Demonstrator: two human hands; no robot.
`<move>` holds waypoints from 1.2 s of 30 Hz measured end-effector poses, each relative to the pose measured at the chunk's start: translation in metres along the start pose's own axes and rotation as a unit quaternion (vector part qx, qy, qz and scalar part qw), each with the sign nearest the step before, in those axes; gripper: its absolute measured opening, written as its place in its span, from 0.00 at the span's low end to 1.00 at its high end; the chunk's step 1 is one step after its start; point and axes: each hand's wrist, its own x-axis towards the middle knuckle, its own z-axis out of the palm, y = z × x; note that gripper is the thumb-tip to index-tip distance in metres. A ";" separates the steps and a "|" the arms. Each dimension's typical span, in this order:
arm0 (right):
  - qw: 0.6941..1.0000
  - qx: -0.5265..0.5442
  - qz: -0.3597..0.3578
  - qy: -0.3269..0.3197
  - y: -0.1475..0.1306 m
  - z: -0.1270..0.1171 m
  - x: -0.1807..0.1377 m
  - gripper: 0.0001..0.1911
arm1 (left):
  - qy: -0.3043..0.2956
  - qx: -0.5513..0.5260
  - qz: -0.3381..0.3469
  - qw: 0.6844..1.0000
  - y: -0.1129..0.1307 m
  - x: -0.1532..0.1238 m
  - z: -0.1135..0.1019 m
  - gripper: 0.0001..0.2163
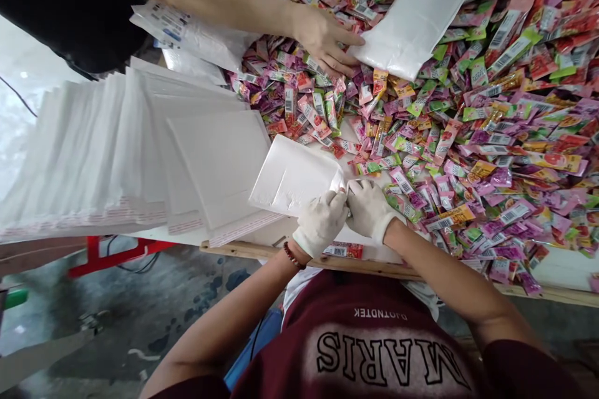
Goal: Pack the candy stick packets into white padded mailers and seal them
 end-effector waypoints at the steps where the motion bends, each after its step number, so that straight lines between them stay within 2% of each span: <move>1: 1.000 0.011 -0.002 0.003 0.002 0.000 0.002 0.18 | -0.013 0.009 0.001 1.000 0.000 0.001 -0.001 0.16; 5: 0.998 0.051 0.008 0.023 0.010 0.006 0.004 0.23 | -0.022 0.021 -0.044 0.999 -0.007 0.002 -0.003 0.17; 7: 0.998 0.047 0.026 0.027 0.007 0.008 0.003 0.26 | -0.004 -0.003 -0.070 0.998 -0.009 -0.001 -0.003 0.15; 10: 0.998 0.022 0.050 0.014 -0.005 0.007 0.006 0.24 | 0.028 -0.070 -0.073 0.994 -0.007 -0.005 0.001 0.09; 15: 0.996 0.001 0.084 -0.009 -0.012 0.007 0.016 0.24 | 0.088 -0.166 -0.130 0.974 0.006 0.003 0.020 0.06; 18: 0.995 0.077 0.057 0.002 0.004 0.009 0.012 0.28 | 0.077 -0.168 -0.157 0.970 0.011 0.011 0.029 0.06; 21: 0.975 0.220 -0.028 0.033 0.023 0.012 -0.003 0.36 | 0.056 -0.193 -0.159 0.967 0.010 0.017 0.031 0.05; 23: 0.957 0.275 -0.067 0.062 0.030 0.015 -0.012 0.34 | 0.051 -0.224 -0.141 0.963 0.004 0.018 0.029 0.05; 24: 0.957 0.275 -0.065 0.072 0.030 0.016 -0.016 0.31 | 0.049 -0.234 -0.131 0.962 0.001 0.017 0.027 0.06; 26: 0.970 0.232 -0.024 0.074 0.028 0.017 -0.018 0.27 | 0.047 -0.228 -0.112 0.966 -0.008 0.014 0.021 0.07; 29: 0.987 0.156 0.010 0.039 0.019 0.013 -0.010 0.21 | 0.053 -0.166 -0.084 0.981 -0.015 0.004 0.014 0.07; 33: 0.994 0.105 0.032 0.013 0.014 0.003 0.009 0.14 | 0.055 -0.097 -0.028 0.993 -0.007 -0.003 0.015 0.07; 36: 0.989 0.140 0.050 0.026 0.022 0.002 0.017 0.10 | 0.064 -0.104 -0.017 0.992 -0.001 0.003 0.018 0.09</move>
